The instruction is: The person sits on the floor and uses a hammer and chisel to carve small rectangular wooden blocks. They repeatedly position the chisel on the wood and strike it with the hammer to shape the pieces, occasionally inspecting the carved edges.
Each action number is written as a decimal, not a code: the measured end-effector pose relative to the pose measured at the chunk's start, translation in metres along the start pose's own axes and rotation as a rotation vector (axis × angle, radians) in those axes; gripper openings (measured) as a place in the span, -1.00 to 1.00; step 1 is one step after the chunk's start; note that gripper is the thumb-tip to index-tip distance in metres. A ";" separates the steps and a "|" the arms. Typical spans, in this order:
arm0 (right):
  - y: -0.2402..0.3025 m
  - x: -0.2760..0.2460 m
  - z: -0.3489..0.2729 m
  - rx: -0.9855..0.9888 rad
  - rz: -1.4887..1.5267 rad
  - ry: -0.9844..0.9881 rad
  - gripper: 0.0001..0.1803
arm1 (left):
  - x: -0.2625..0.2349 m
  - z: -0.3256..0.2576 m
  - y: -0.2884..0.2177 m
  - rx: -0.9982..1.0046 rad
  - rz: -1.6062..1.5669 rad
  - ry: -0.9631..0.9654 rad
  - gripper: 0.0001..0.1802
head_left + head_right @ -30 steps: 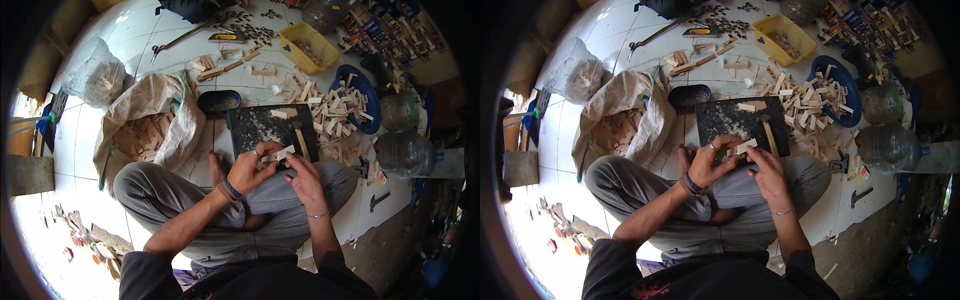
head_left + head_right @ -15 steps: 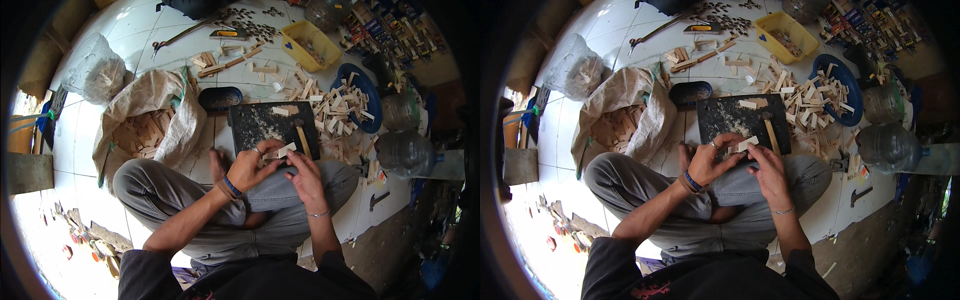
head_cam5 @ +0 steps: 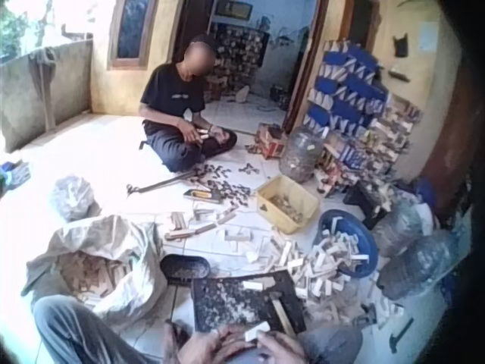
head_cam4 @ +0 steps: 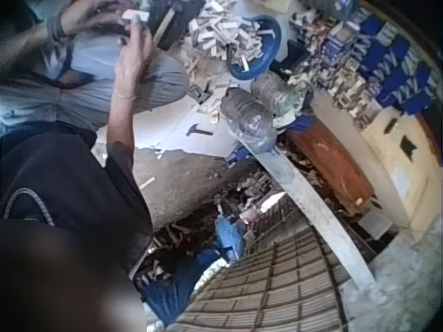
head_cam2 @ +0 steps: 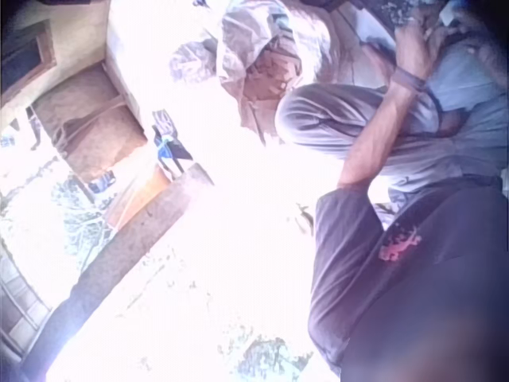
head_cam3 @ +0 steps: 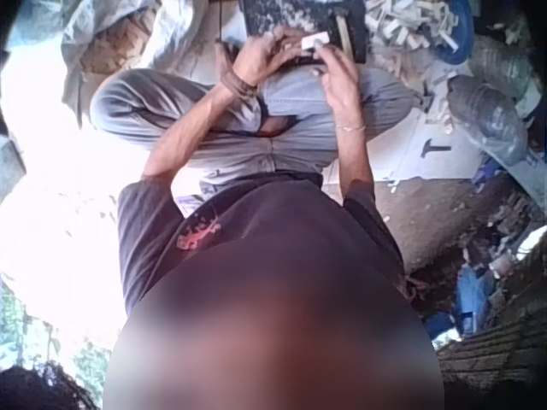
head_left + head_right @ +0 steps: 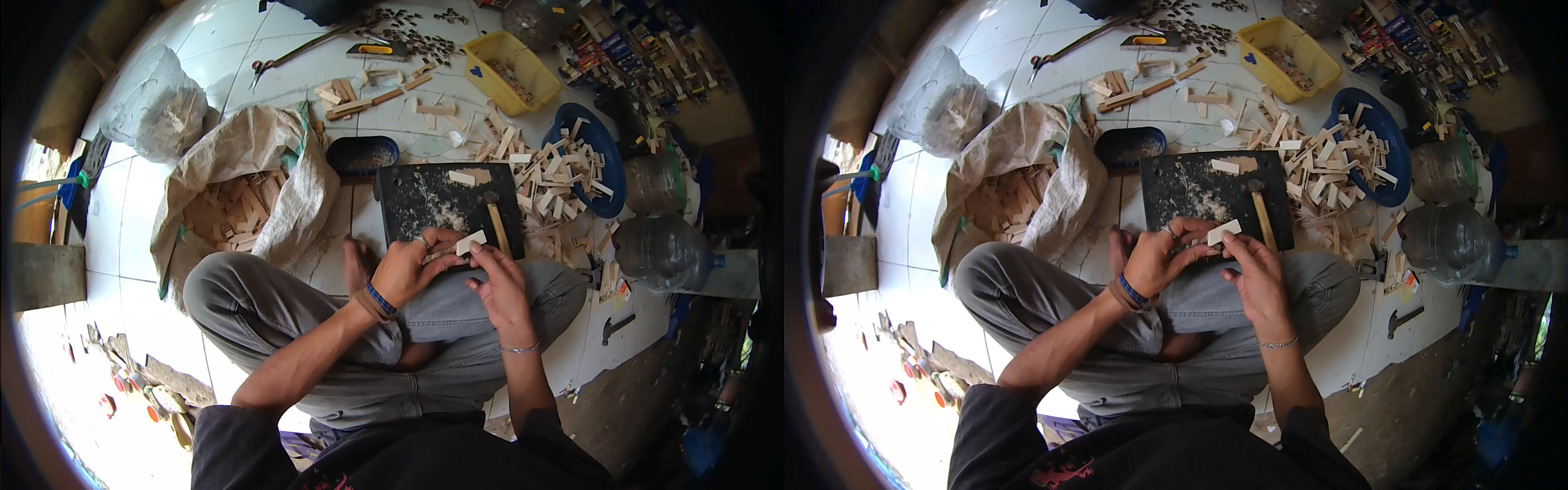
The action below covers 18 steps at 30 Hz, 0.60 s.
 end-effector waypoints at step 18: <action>0.003 -0.001 0.001 -0.003 -0.026 0.029 -0.90 | 0.000 0.004 -0.003 0.031 0.105 0.085 -0.60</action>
Point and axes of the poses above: each hand's wrist, its own z-axis towards the middle knuckle, its own x-axis out of the palm, y = z × x, the point moved 8 cm from there along z, towards the middle knuckle, and after that the axes turned 9 degrees about -z, right-handed, at the moved point
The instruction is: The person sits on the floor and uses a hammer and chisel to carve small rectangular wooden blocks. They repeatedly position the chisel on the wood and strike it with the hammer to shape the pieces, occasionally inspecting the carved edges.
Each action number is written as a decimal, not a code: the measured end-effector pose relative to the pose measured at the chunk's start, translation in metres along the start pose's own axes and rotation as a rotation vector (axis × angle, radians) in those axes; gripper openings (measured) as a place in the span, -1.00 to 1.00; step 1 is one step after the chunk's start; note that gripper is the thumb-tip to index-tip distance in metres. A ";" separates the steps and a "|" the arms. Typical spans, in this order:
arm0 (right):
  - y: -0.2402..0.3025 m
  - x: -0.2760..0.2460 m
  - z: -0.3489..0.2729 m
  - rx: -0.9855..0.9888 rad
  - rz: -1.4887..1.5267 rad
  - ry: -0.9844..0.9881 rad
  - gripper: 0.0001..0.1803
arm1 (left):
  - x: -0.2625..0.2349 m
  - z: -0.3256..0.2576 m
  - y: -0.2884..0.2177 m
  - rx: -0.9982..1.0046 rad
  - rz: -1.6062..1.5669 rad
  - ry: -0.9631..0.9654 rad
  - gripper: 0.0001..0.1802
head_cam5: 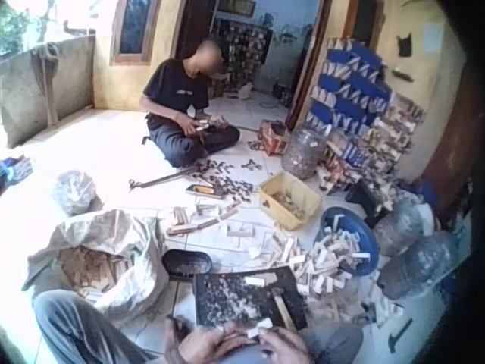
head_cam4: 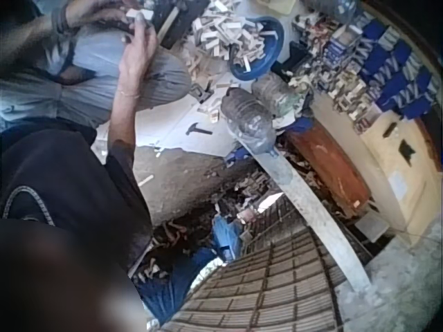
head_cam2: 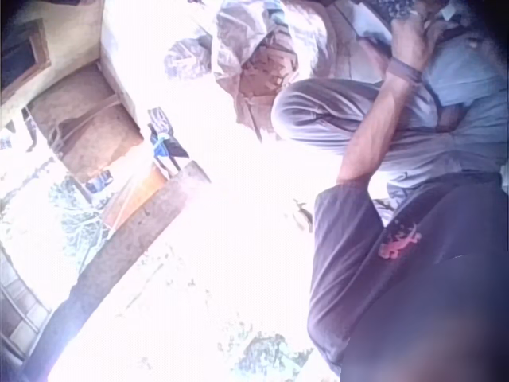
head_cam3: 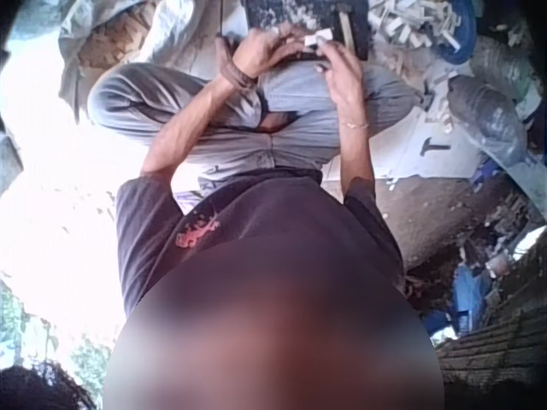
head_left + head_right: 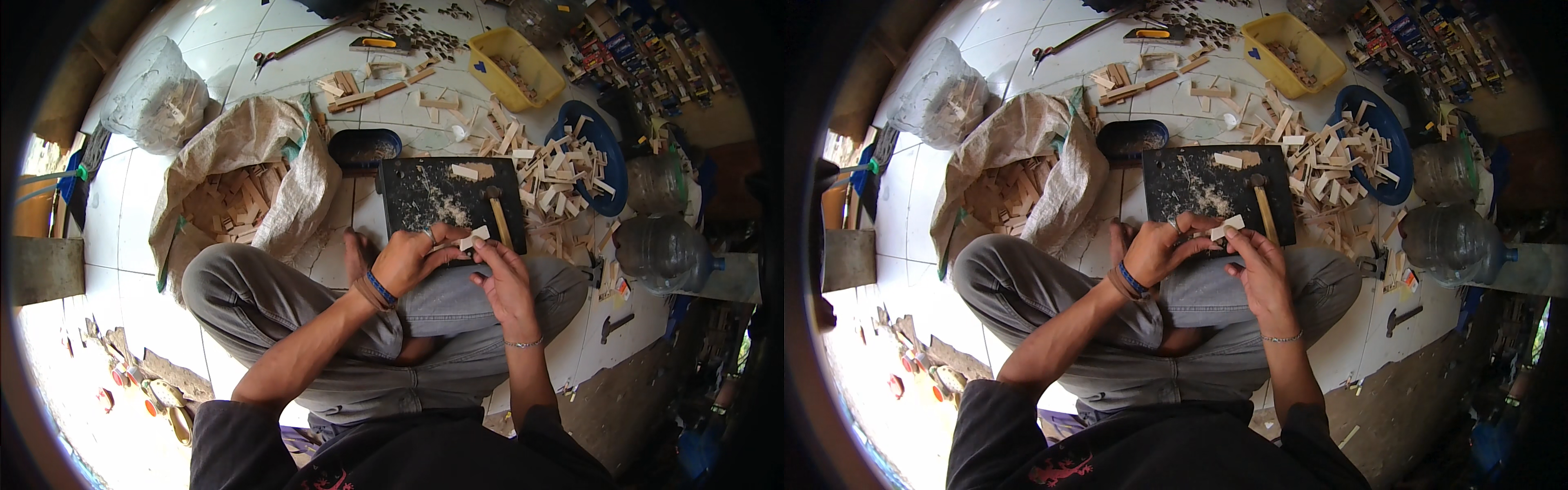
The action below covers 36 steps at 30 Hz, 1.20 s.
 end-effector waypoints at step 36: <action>-0.003 -0.015 -0.008 -0.013 0.062 -0.028 -0.80 | -0.005 0.002 0.006 -0.010 -0.221 -0.055 -0.74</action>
Point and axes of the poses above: each hand's wrist, its own z-axis towards the middle knuckle, its own x-axis out of the palm, y = z × x, the point moved 8 cm from there along z, towards the middle knuckle, and after that the axes turned 9 degrees about -z, right-handed, at the moved point
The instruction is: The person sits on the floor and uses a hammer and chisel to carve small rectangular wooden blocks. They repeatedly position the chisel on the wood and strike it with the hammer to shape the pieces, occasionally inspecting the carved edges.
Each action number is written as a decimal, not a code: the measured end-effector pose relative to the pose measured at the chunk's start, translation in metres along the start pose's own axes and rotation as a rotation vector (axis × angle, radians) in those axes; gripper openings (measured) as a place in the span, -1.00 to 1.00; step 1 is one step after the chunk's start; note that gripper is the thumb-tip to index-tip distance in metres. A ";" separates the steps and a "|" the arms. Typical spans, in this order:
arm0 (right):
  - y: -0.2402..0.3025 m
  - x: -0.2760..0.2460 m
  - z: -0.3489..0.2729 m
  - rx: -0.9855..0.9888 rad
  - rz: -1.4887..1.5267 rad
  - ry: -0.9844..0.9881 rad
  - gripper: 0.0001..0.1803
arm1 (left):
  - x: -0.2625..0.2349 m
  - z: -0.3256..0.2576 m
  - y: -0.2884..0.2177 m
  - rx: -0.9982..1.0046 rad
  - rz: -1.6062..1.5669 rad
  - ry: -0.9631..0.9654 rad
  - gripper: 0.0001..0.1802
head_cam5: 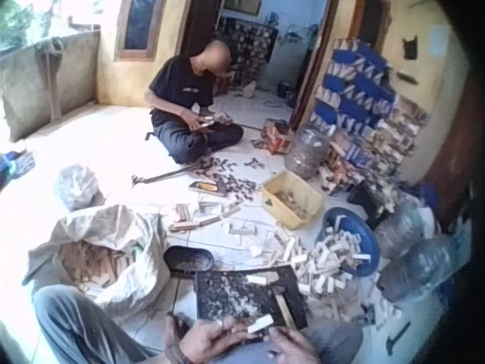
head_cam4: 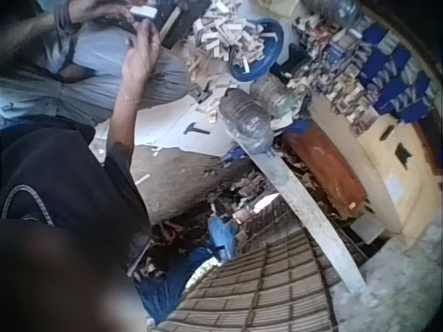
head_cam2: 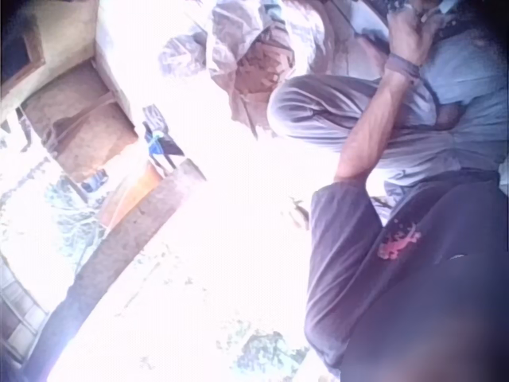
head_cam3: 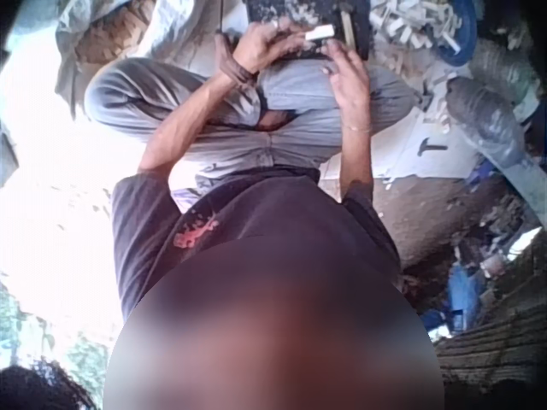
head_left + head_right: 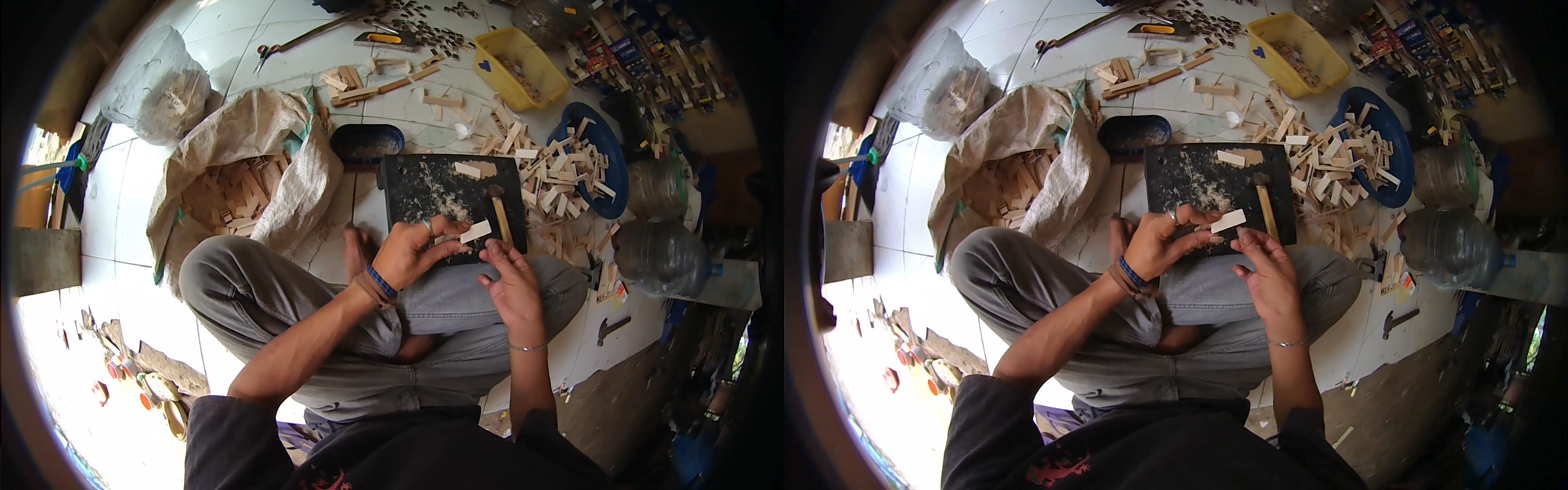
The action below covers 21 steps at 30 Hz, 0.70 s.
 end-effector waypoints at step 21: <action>0.059 0.048 -0.009 -0.889 -0.890 -0.299 -0.80 | -0.002 0.000 -0.001 -0.013 0.010 -0.032 -0.75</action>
Point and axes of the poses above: each hand's wrist, its own z-axis towards the middle knuckle, its own x-axis out of the palm, y = z × x, the point moved 8 cm from there along z, towards the middle knuckle, and after that the axes turned 9 degrees about -z, right-handed, at the moved point
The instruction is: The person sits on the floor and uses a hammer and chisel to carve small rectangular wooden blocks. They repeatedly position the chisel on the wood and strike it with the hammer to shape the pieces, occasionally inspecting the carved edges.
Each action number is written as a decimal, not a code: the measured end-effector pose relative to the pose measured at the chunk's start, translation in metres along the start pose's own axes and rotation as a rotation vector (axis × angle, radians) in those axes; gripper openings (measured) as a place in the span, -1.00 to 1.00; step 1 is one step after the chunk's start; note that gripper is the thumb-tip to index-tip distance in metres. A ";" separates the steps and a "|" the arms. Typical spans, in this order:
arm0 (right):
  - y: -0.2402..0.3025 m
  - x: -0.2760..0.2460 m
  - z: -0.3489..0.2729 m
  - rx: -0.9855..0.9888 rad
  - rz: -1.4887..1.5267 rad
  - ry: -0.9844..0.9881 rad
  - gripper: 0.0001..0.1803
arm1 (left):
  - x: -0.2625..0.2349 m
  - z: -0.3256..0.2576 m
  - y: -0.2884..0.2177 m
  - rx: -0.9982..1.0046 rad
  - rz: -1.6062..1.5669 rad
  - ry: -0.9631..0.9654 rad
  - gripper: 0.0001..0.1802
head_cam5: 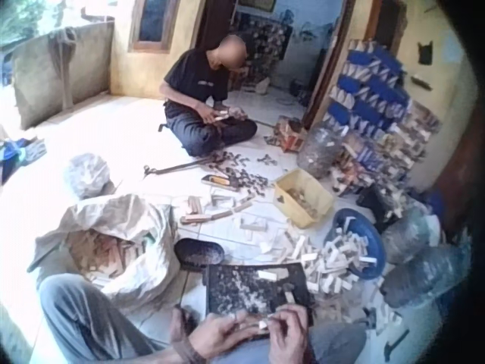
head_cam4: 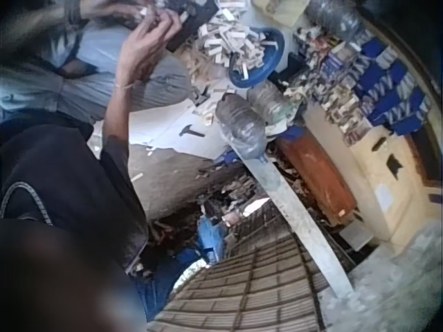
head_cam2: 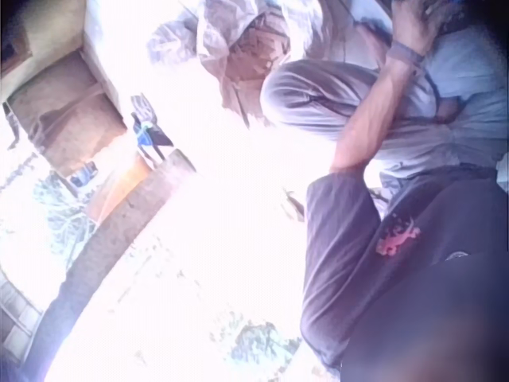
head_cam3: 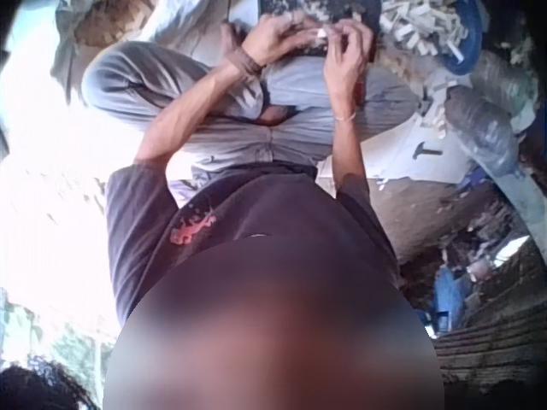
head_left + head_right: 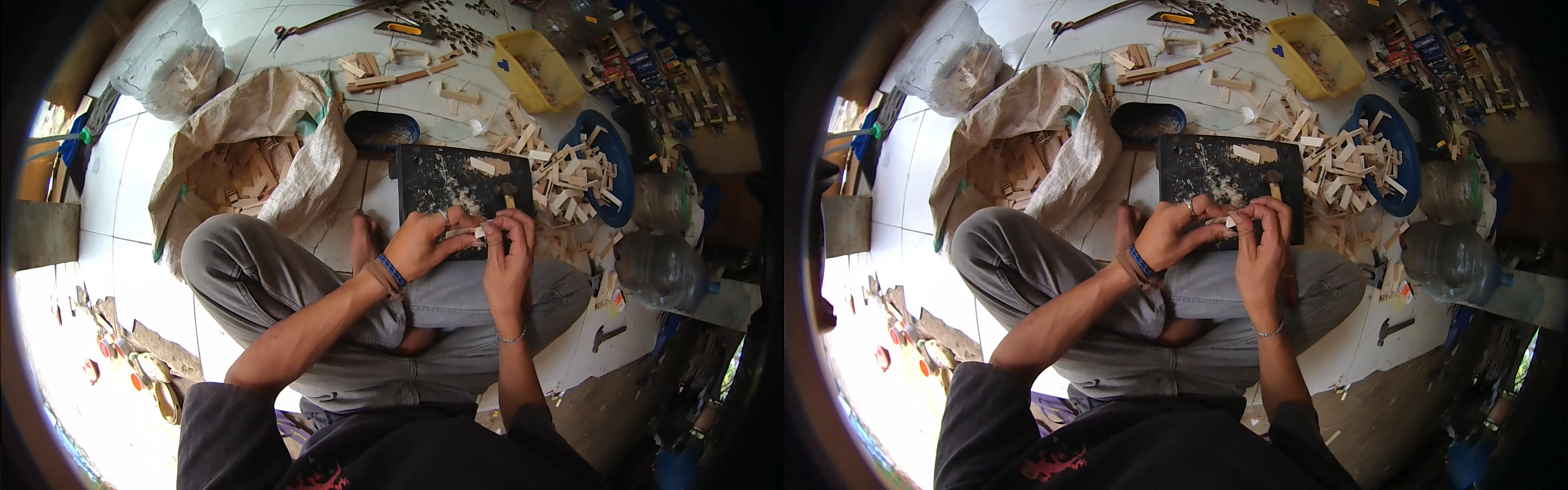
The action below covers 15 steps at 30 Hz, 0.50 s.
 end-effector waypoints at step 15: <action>-0.007 0.005 0.001 0.068 0.056 0.038 -0.81 | 0.000 0.001 -0.001 0.025 -0.013 0.001 -0.74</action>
Point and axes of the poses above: each hand's wrist, its own z-axis towards the middle knuckle, its own x-axis out of the palm, y = z × x, the point moved 8 cm from there along z, towards the middle knuckle, and after that the axes turned 9 degrees about -z, right-handed, at the moved point
